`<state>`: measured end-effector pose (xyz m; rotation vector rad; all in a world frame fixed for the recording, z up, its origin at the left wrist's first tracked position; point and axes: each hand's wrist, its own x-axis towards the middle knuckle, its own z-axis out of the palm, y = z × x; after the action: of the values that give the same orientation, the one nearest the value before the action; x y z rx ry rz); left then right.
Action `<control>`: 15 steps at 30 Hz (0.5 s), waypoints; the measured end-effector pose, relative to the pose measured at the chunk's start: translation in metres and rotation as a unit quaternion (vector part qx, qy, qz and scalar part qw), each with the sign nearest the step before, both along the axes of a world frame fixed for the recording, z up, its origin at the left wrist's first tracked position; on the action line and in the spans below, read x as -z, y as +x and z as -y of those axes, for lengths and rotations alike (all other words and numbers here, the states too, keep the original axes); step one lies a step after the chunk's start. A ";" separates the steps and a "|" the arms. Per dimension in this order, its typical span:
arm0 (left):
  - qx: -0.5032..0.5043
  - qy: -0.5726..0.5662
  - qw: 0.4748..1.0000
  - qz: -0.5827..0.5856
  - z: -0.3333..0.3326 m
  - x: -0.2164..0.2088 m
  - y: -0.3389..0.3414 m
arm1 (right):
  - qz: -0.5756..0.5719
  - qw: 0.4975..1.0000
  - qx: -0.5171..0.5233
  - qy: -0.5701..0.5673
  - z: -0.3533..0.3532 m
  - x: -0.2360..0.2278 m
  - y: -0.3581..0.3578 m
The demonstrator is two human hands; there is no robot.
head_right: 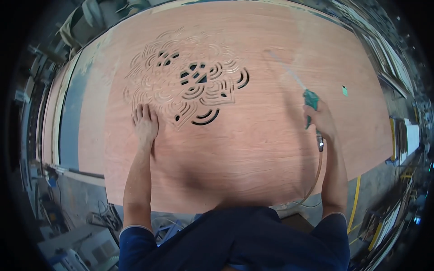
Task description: Cleaning debris and waste material from a laser-cut decorative wooden panel using an air gun.
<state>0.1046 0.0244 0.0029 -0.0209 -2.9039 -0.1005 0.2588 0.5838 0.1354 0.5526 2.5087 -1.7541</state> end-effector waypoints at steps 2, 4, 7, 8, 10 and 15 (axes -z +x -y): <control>-0.006 0.016 1.000 -0.001 -0.001 -0.004 0.000 | 0.000 1.000 -0.011 -0.011 0.009 -0.002 -0.003; -0.020 0.010 1.000 0.017 -0.005 -0.006 0.000 | -0.016 1.000 0.021 -0.011 0.024 -0.008 -0.007; -0.020 0.011 0.999 0.030 -0.009 -0.010 -0.001 | -0.003 1.000 0.019 0.014 0.027 -0.009 -0.018; -0.017 0.011 0.999 0.028 -0.010 -0.011 -0.003 | 0.011 0.999 0.004 0.033 0.029 -0.010 -0.022; -0.023 0.008 0.999 0.032 -0.009 -0.010 -0.003 | 0.012 0.999 0.015 0.043 0.034 -0.006 -0.030; -0.016 0.017 0.999 0.027 -0.008 -0.010 -0.004 | 0.040 0.998 -0.027 0.049 0.042 -0.012 -0.035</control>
<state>0.1009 0.0328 0.0133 0.0353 -2.9554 -0.1460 0.2240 0.5422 0.1478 0.5437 2.5395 -1.5660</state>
